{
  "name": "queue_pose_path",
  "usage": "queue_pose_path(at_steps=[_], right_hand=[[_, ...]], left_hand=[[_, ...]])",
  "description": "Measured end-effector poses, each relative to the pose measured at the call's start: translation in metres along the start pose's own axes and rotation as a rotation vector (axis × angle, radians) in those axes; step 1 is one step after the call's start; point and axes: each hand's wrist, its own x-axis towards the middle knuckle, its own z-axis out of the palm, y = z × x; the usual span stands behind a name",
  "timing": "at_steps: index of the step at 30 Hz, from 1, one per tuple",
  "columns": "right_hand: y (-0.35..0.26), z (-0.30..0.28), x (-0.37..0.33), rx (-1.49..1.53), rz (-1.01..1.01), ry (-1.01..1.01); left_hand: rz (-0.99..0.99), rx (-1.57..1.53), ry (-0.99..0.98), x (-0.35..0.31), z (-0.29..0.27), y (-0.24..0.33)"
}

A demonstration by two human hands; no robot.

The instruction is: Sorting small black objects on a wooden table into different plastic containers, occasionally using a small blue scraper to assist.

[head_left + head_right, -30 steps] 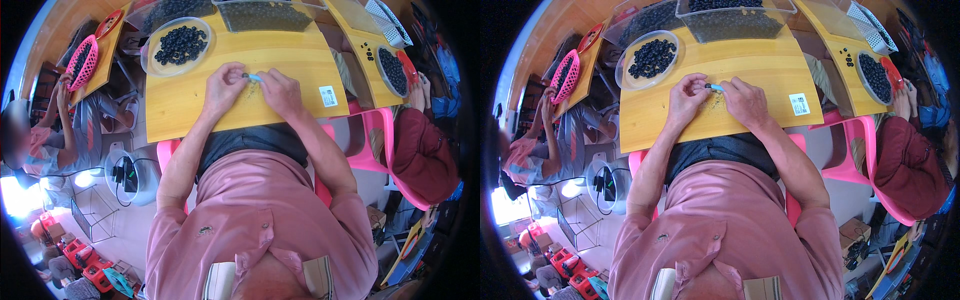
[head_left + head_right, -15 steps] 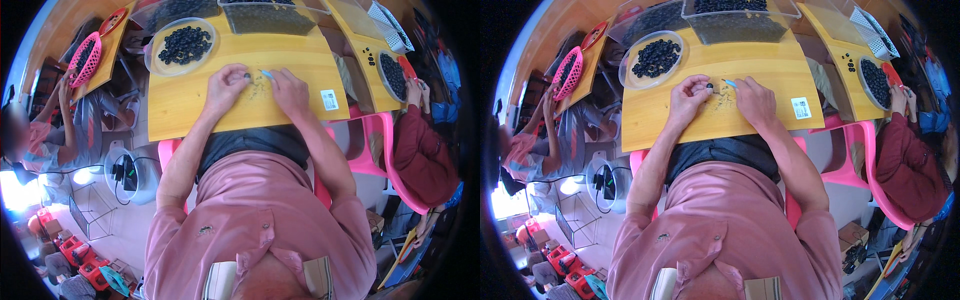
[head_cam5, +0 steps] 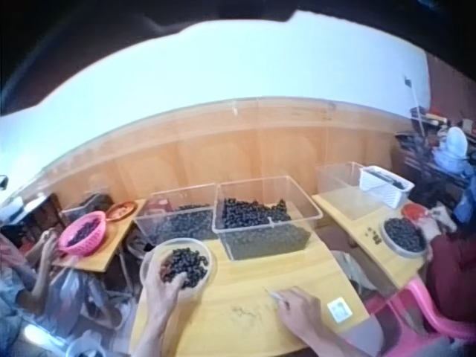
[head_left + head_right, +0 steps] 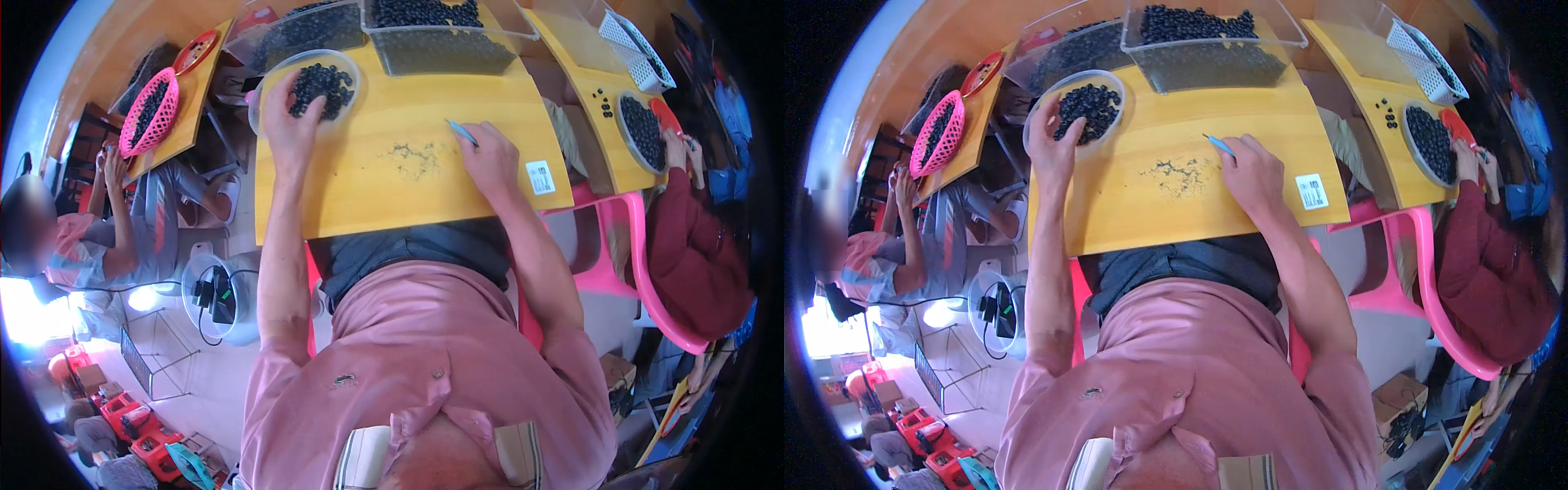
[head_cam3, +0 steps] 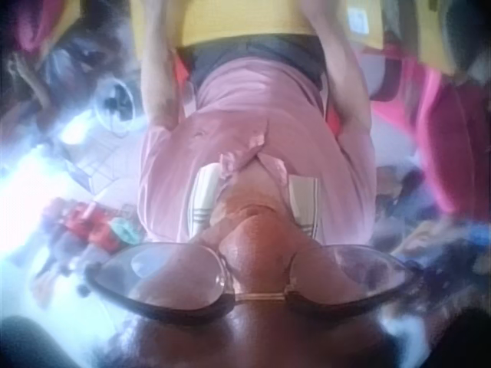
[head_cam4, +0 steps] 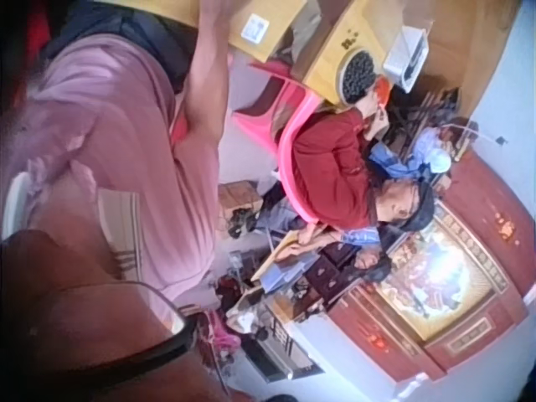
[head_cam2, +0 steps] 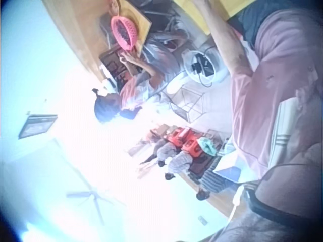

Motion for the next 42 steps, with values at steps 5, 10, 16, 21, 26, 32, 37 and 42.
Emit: queue_pose_path(at_steps=[5, 10, 16, 21, 26, 32, 37, 42], right_hand=[[-0.008, -0.008, -0.002, 0.048, 0.006, -0.011], [-0.007, -0.009, -0.001, 0.07, -0.008, -0.02], [-0.014, -0.019, 0.006, 0.108, -0.012, -0.046], [-0.014, -0.024, 0.01, 0.107, -0.019, -0.014], [-0.007, -0.021, 0.015, 0.092, -0.001, -0.057], [0.0, -0.022, 0.017, 0.096, 0.021, -0.064], [0.006, -0.017, 0.016, 0.07, 0.079, -0.122], [0.012, -0.005, 0.018, 0.054, 0.05, -0.051]], left_hand=[[0.07, -0.062, -0.166, -0.039, 0.014, 0.021], [0.015, -0.039, -0.327, -0.068, 0.036, 0.038], [-0.004, -0.094, -0.184, -0.047, 0.021, 0.033], [-0.207, 0.117, 0.099, -0.014, -0.035, -0.021], [-0.365, 0.346, 0.123, -0.034, -0.051, -0.082], [-0.789, 0.23, -0.23, -0.038, -0.071, -0.117], [-1.101, -0.051, -0.006, -0.021, -0.11, -0.124], [-1.224, -0.282, -0.116, -0.016, -0.139, -0.123]])
